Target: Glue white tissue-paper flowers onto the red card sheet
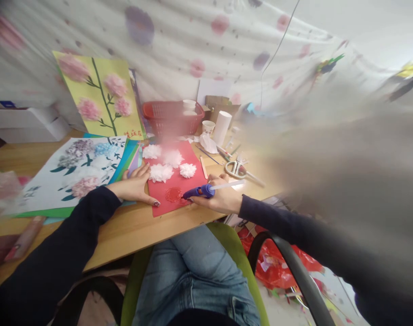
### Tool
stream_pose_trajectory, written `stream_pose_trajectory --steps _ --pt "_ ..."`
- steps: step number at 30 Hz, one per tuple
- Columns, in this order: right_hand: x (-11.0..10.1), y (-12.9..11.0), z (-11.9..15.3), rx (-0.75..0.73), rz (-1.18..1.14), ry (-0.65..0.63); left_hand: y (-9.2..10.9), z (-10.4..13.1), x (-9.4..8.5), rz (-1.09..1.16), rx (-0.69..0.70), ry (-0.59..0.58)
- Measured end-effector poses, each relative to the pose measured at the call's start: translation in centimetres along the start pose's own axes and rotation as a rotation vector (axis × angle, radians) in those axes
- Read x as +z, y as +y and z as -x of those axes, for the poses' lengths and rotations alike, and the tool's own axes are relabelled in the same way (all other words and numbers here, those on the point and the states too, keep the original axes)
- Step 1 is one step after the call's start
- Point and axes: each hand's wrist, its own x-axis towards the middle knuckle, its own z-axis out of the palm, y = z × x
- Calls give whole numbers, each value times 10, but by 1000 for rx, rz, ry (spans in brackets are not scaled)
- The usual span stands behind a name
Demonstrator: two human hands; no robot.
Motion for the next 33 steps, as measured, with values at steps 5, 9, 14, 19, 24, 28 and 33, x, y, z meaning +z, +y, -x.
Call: stream_pose_trajectory --steps 5,9,14,19,24,28,33 --pt "1 0 0 9 22 14 -1 -1 1 2 0 2" --pt "2 1 -1 81 69 41 0 -1 0 -3 -4 -7" --pt "4 3 -4 82 66 54 0 0 -1 -2 -6 -13" --pt "4 4 -4 104 24 13 0 1 -1 8 -1 -8" --pt "3 4 -4 100 -19 -3 1 1 -2 8 -5 -16" --pt "5 7 -4 72 -73 1 2 0 -2 2 -8 -21" --pt "9 8 -5 30 -38 49 1 0 -1 2 -4 -10"
